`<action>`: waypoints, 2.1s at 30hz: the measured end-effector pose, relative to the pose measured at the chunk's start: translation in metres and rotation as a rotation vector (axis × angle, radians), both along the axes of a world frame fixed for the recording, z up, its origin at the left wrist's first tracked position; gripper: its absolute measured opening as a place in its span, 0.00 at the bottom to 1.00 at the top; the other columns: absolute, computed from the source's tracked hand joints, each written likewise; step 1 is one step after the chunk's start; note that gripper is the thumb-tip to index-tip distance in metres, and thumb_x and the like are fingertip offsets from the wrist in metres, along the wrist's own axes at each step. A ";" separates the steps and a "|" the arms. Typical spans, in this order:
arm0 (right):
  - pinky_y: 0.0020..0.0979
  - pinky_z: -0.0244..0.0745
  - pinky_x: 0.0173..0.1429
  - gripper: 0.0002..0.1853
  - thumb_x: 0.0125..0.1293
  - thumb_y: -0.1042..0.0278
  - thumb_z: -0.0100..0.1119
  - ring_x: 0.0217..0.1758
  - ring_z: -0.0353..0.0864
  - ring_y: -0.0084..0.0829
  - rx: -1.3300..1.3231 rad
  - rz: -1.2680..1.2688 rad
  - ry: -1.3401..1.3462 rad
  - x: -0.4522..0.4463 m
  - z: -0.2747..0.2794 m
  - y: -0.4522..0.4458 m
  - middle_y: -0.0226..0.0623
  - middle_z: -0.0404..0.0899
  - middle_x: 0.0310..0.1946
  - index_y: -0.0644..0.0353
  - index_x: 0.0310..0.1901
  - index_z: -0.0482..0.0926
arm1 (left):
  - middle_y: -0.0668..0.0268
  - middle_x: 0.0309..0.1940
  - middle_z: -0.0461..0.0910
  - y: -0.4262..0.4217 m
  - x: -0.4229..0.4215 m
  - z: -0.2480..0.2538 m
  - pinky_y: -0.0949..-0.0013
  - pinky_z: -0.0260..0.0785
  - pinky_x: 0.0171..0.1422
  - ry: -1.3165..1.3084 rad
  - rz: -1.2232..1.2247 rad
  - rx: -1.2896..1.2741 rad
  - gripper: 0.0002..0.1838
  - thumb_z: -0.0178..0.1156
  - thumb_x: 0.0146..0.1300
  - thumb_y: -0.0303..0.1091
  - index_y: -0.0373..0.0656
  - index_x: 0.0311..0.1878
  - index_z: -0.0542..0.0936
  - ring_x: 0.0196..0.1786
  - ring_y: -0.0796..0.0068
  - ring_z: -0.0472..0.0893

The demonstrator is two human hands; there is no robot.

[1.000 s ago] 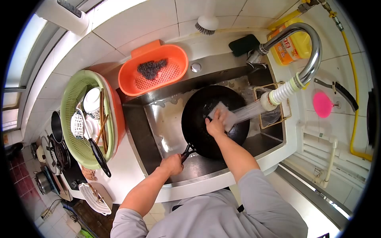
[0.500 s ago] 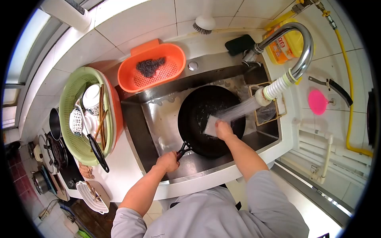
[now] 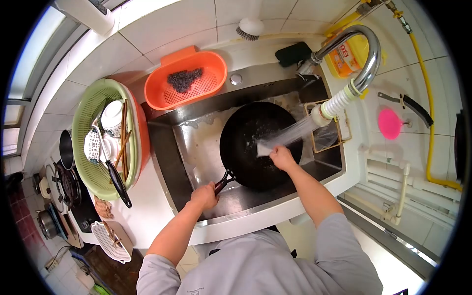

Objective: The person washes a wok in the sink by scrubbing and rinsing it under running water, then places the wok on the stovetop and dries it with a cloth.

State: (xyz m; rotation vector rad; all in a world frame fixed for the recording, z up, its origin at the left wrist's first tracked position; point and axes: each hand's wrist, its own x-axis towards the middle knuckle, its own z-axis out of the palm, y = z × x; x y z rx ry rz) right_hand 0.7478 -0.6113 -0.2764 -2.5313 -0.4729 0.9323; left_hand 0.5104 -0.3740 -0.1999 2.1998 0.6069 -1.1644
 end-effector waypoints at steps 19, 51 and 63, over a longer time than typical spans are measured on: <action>0.38 0.75 0.55 0.15 0.72 0.67 0.50 0.47 0.80 0.35 0.843 -1.045 0.694 0.007 0.041 0.004 0.42 0.79 0.48 0.66 0.55 0.74 | 0.56 0.52 0.79 -0.056 0.103 0.002 0.65 0.67 0.61 -0.426 0.811 -0.624 0.24 0.60 0.67 0.40 0.34 0.60 0.72 0.52 0.65 0.78; 0.32 0.76 0.55 0.20 0.61 0.79 0.53 0.47 0.82 0.30 1.102 -0.676 0.665 0.027 0.089 -0.012 0.38 0.80 0.49 0.67 0.56 0.73 | 0.59 0.45 0.80 -0.084 0.213 0.001 0.60 0.72 0.57 -0.369 1.052 -1.132 0.13 0.55 0.64 0.22 0.37 0.52 0.73 0.48 0.66 0.80; 0.28 0.76 0.29 0.14 0.67 0.66 0.58 0.28 0.79 0.26 0.738 -0.612 0.507 0.022 0.094 -0.023 0.36 0.80 0.35 0.67 0.47 0.77 | 0.51 0.44 0.81 -0.109 0.199 -0.044 0.65 0.70 0.55 -0.969 0.641 -0.086 0.15 0.64 0.60 0.39 0.33 0.38 0.82 0.49 0.59 0.81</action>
